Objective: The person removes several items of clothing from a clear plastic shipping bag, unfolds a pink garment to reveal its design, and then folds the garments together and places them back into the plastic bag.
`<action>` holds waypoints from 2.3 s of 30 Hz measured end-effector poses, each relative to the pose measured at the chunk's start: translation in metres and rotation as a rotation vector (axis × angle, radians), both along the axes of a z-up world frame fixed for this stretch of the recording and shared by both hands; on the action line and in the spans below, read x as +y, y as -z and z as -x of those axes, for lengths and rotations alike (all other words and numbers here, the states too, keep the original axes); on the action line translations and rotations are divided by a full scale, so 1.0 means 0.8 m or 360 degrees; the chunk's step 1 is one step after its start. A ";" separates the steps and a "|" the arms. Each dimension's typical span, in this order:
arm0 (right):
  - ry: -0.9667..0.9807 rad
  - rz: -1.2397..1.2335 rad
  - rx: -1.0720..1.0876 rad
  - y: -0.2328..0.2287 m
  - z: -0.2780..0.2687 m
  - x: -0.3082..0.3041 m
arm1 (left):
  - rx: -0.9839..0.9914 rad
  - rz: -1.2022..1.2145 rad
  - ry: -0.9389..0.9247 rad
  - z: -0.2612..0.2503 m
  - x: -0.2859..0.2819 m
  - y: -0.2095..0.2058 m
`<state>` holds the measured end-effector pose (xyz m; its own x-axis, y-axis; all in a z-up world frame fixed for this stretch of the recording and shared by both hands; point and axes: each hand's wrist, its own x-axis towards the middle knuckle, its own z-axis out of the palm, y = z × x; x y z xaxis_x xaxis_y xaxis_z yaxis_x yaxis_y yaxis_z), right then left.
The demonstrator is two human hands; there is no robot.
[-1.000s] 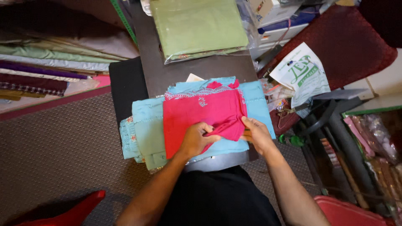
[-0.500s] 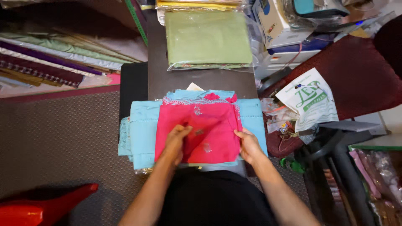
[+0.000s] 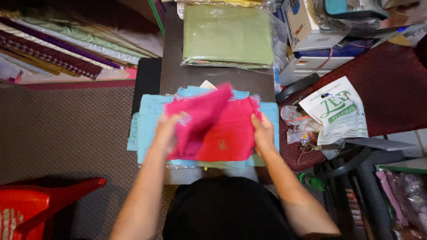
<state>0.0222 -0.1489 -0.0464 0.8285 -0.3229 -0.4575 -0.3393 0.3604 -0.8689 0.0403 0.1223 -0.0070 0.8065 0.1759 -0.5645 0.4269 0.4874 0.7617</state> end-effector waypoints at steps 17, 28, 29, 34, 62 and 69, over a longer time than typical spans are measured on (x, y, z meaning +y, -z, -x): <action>0.0130 0.0160 0.0397 0.102 0.059 -0.160 | 0.0092 -0.0571 -0.0270 0.067 0.213 0.154; -0.0483 0.1044 -0.0030 -0.093 0.082 0.013 | -0.0328 -0.0839 0.0661 0.086 -0.039 -0.055; -0.0959 0.0633 -0.0166 -0.098 0.091 0.034 | -0.0234 -0.0703 0.0898 0.085 -0.052 -0.085; -0.1038 0.0328 -0.0182 -0.056 0.083 0.021 | 0.0440 -0.0975 0.0705 0.079 -0.037 0.024; -0.0261 0.1253 0.0195 0.069 -0.019 -0.038 | -0.0269 -0.1044 -0.0335 0.053 0.207 0.043; -0.0909 0.1744 -0.0878 0.009 0.034 0.001 | -0.0228 -0.1019 -0.0277 0.065 0.184 0.010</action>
